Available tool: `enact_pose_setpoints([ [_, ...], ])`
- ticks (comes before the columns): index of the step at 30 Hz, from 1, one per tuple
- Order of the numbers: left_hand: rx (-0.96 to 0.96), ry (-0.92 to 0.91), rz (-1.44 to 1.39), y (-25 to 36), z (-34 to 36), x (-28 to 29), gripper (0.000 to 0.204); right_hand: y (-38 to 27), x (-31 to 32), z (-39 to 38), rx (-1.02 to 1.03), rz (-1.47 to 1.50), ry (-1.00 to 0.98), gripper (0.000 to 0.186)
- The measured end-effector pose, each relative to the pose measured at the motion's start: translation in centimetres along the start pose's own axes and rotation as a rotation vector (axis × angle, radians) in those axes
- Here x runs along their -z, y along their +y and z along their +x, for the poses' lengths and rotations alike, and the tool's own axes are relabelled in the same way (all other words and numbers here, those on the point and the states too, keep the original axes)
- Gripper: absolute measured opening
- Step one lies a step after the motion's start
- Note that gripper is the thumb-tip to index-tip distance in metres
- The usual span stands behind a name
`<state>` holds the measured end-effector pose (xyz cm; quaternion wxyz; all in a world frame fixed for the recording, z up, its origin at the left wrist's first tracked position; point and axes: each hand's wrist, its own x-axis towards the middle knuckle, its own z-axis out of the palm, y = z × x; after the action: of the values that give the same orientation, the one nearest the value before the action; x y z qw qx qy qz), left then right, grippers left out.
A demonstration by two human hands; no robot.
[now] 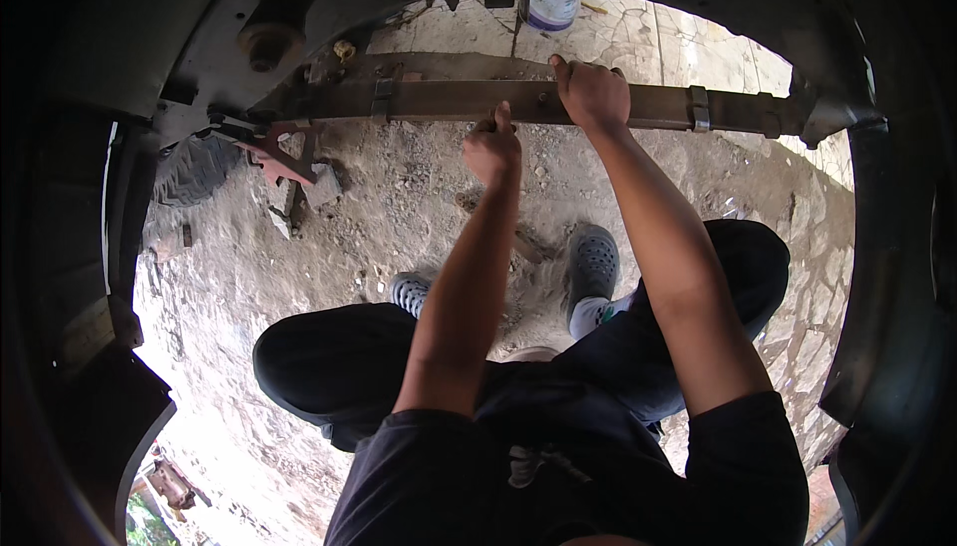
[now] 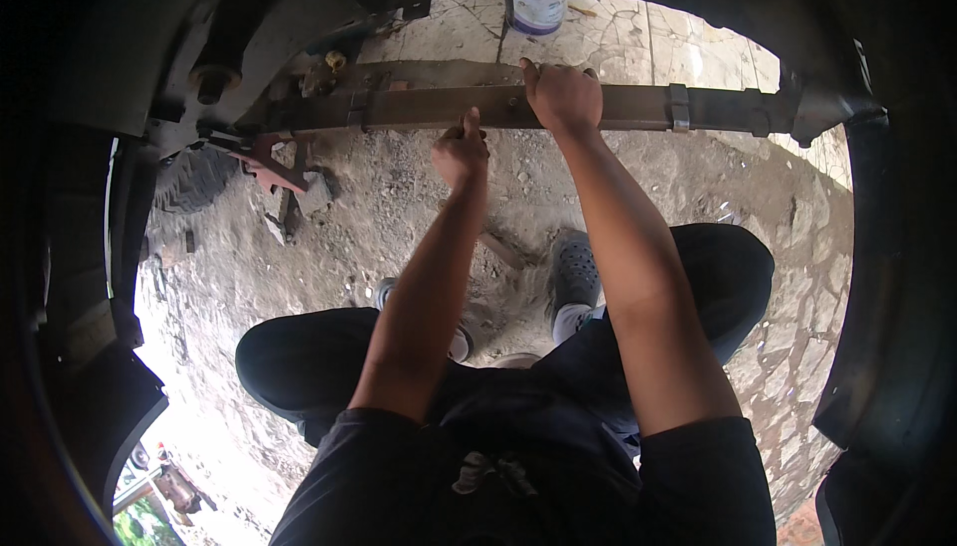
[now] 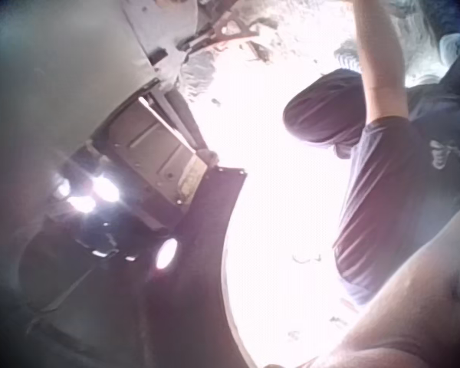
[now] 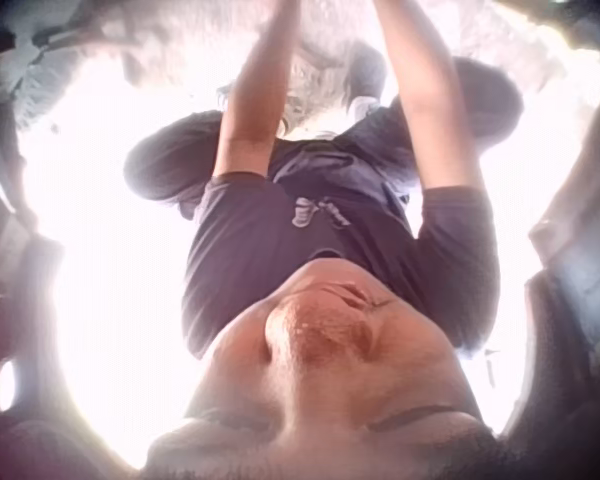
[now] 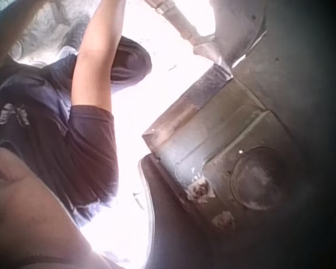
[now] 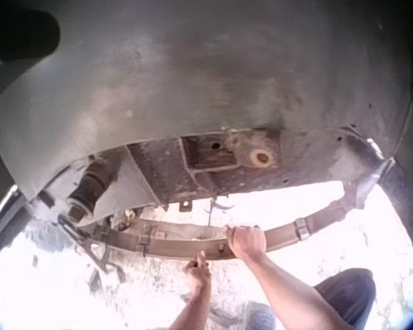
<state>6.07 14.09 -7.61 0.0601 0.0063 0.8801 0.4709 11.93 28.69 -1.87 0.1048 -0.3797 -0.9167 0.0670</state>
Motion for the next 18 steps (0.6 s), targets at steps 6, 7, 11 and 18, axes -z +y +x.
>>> enact_pose_setpoints([
  [6,0.096,0.047,0.017,-2.2,6.6,5.1,0.05,0.2,0.3,0.0,0.045,0.044,0.07,0.06],
  [7,0.095,0.069,0.012,-2.1,6.1,4.8,0.049,0.2,0.2,-0.1,0.043,0.055,0.082,0.06],
  [11,0.133,0.048,-0.081,0.2,1.5,1.6,0.049,0.0,0.0,-0.1,0.047,0.003,0.08,0.061],
  [18,0.129,0.041,-0.067,0.4,1.2,1.1,0.051,0.2,0.1,0.1,0.03,0.004,0.057,0.06],
])
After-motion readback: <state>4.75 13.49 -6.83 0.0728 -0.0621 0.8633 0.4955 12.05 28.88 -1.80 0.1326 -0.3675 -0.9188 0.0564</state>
